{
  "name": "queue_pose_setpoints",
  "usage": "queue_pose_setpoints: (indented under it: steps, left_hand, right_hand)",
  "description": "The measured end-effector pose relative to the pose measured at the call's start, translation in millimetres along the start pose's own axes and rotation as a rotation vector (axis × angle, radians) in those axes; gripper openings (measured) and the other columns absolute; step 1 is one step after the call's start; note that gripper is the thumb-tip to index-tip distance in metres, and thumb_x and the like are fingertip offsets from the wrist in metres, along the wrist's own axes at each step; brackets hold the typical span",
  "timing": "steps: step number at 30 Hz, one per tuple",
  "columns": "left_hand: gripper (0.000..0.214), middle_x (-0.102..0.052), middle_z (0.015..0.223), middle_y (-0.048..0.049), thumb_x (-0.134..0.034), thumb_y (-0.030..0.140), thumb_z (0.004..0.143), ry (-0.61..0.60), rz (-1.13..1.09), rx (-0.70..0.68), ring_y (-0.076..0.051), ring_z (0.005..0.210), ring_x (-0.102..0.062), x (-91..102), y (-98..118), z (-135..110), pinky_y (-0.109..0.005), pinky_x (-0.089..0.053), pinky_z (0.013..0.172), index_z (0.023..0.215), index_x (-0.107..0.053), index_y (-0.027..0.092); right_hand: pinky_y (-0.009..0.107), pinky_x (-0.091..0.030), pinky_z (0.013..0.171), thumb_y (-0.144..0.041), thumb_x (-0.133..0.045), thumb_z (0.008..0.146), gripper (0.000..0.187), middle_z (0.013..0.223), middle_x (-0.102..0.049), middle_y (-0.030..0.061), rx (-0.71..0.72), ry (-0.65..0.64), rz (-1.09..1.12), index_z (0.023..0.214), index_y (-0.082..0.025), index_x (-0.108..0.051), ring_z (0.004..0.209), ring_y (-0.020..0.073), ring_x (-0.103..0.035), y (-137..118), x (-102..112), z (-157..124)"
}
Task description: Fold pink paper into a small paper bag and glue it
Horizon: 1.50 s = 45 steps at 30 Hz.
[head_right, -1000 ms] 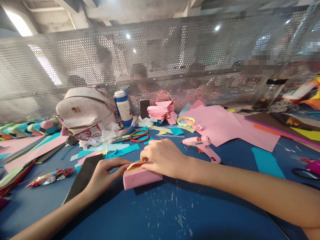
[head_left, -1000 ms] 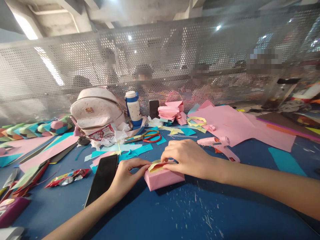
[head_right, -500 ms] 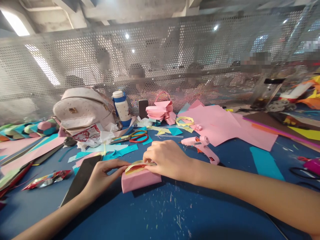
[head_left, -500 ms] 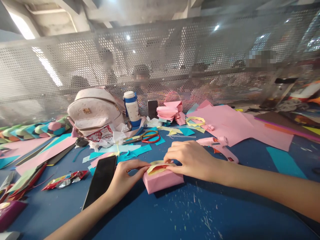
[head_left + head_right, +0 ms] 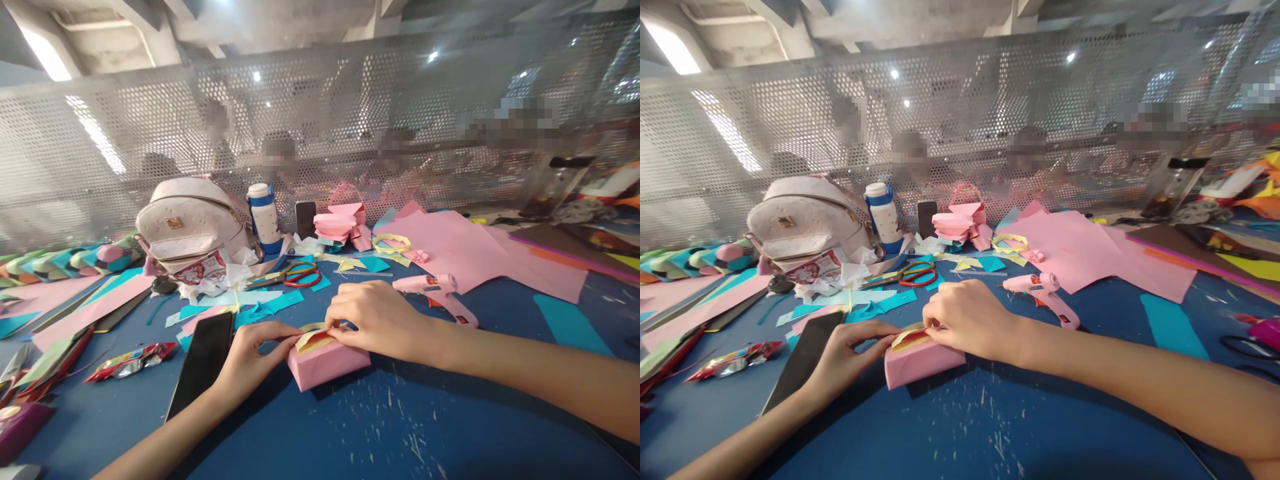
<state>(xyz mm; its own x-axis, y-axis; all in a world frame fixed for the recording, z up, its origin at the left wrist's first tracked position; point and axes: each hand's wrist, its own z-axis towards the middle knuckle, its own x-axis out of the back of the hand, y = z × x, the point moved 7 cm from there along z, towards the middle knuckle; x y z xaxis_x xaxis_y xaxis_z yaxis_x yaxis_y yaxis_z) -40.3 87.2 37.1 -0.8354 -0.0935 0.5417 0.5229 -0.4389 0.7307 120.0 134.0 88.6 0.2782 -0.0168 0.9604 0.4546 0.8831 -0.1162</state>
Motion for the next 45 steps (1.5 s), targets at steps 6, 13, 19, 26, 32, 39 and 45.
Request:
queue_pose_setpoints:
  steps: [6,13,19,26,32,39,45]
  left_hand:
    - [0.015,-0.078,0.089,0.0008,-0.064,0.025,0.09,-0.009,-0.007,0.009,-0.014,0.078,-0.072,-0.6,-1,0,-0.02,-0.054,0.071,0.093,-0.078,0.026]
    - [0.014,-0.078,0.087,0.0018,-0.065,0.023,0.089,-0.013,0.002,-0.011,-0.013,0.077,-0.072,-0.7,1,2,-0.017,-0.054,0.071,0.091,-0.078,0.025]
    - [0.013,-0.078,0.088,0.0017,-0.065,0.022,0.088,-0.008,0.007,-0.002,-0.013,0.078,-0.072,-0.9,2,2,-0.017,-0.054,0.071,0.09,-0.078,0.024]
    - [0.014,-0.078,0.09,0.0018,-0.065,0.024,0.089,-0.033,0.004,0.008,-0.014,0.079,-0.073,-2.1,1,2,-0.019,-0.054,0.072,0.092,-0.078,0.026]
    - [0.014,-0.078,0.09,0.0011,-0.065,0.026,0.09,-0.038,0.007,-0.002,-0.015,0.079,-0.073,-3.1,2,2,-0.02,-0.055,0.072,0.093,-0.078,0.026]
    - [0.015,-0.078,0.094,-0.0003,-0.065,0.021,0.09,-0.059,-0.045,-0.075,-0.017,0.086,-0.073,-1.9,2,0,-0.024,-0.056,0.076,0.096,-0.077,0.028]
    - [0.031,-0.076,0.105,-0.0006,-0.06,0.008,0.09,-0.155,-0.021,-0.296,-0.019,0.101,-0.07,-4.0,13,-2,-0.038,-0.042,0.103,0.105,-0.074,0.031]
  right_hand:
    - [0.03,-0.027,0.059,-0.02,-0.064,0.083,0.011,0.078,-0.071,-0.0024,0.021,-0.009,-0.008,0.079,-0.025,-0.072,0.077,0.0162,-0.061,-3,-1,2]
    - [0.031,-0.025,0.057,-0.02,-0.065,0.084,0.012,0.074,-0.07,-0.0023,0.06,-0.013,-0.037,0.076,-0.025,-0.073,0.075,0.0164,-0.061,-8,-4,8]
    - [0.03,-0.028,0.059,-0.022,-0.067,0.085,0.009,0.078,-0.071,-0.0028,0.07,-0.015,-0.015,0.078,-0.025,-0.073,0.077,0.0164,-0.06,-9,-4,8]
    - [0.029,-0.031,0.061,-0.027,-0.067,0.087,0.009,0.08,-0.072,-0.0018,0.106,-0.023,-0.001,0.081,-0.023,-0.073,0.079,0.0167,-0.061,-16,-4,9]
    - [0.029,-0.029,0.06,-0.027,-0.066,0.088,0.009,0.079,-0.071,-0.0019,0.104,-0.026,-0.005,0.082,-0.024,-0.073,0.077,0.0169,-0.06,-17,-6,11]
    - [0.03,-0.037,0.066,-0.042,-0.068,0.086,0.018,0.088,-0.072,-0.0023,-0.003,-0.061,0.206,0.088,-0.024,-0.072,0.084,0.018,-0.062,-6,0,3]
    - [0.031,-0.043,0.088,-0.03,-0.057,0.093,0.021,0.113,-0.066,-0.0017,-0.099,-0.031,0.454,0.112,-0.028,-0.065,0.104,0.0169,-0.058,19,-8,-17]
